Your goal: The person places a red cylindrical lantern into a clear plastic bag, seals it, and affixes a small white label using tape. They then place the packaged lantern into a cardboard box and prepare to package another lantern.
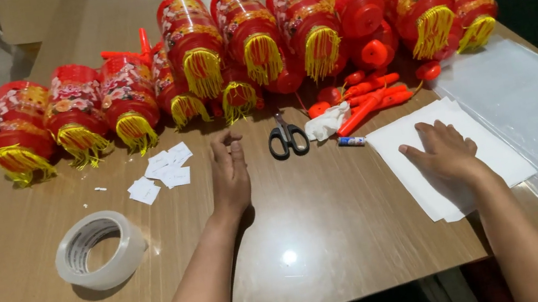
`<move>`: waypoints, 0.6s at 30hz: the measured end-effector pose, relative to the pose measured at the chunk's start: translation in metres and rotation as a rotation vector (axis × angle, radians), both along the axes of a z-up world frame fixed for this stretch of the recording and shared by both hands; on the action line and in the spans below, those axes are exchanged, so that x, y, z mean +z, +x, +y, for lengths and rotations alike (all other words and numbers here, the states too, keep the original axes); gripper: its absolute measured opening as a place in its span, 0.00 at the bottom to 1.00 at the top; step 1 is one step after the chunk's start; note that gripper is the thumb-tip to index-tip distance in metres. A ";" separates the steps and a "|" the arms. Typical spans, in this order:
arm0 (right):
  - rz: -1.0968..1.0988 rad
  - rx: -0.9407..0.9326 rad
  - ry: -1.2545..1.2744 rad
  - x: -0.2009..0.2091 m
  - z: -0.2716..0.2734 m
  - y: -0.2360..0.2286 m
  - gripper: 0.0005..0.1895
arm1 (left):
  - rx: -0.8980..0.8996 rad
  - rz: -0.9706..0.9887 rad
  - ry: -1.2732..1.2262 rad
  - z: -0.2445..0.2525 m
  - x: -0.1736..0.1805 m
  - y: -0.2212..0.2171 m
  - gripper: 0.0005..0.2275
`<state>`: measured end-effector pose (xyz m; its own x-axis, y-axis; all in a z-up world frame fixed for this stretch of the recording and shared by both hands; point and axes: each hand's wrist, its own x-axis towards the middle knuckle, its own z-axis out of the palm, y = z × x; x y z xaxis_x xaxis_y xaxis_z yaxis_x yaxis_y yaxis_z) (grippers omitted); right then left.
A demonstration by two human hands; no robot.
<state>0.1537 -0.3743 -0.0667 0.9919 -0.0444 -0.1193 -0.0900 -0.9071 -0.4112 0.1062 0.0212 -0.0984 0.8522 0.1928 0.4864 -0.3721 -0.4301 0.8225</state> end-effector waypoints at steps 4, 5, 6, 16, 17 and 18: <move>-0.009 0.045 0.039 -0.016 -0.008 0.026 0.43 | 0.039 -0.042 0.038 0.000 0.001 -0.001 0.18; -0.009 -0.025 0.000 -0.018 -0.014 0.034 0.42 | 0.055 -0.020 -0.019 -0.002 0.003 -0.001 0.18; -0.008 -0.095 -0.040 -0.020 -0.019 0.042 0.43 | 0.071 0.001 -0.077 -0.005 0.004 -0.001 0.19; -0.338 -0.391 0.165 -0.033 -0.172 0.030 0.36 | 0.064 0.045 -0.045 -0.007 0.006 -0.003 0.21; -0.470 -0.337 0.237 -0.025 -0.156 0.005 0.29 | 0.058 0.025 -0.044 -0.007 0.006 -0.002 0.19; -0.600 -0.282 0.309 -0.017 -0.140 -0.020 0.24 | 0.052 0.005 -0.043 -0.007 0.005 -0.001 0.18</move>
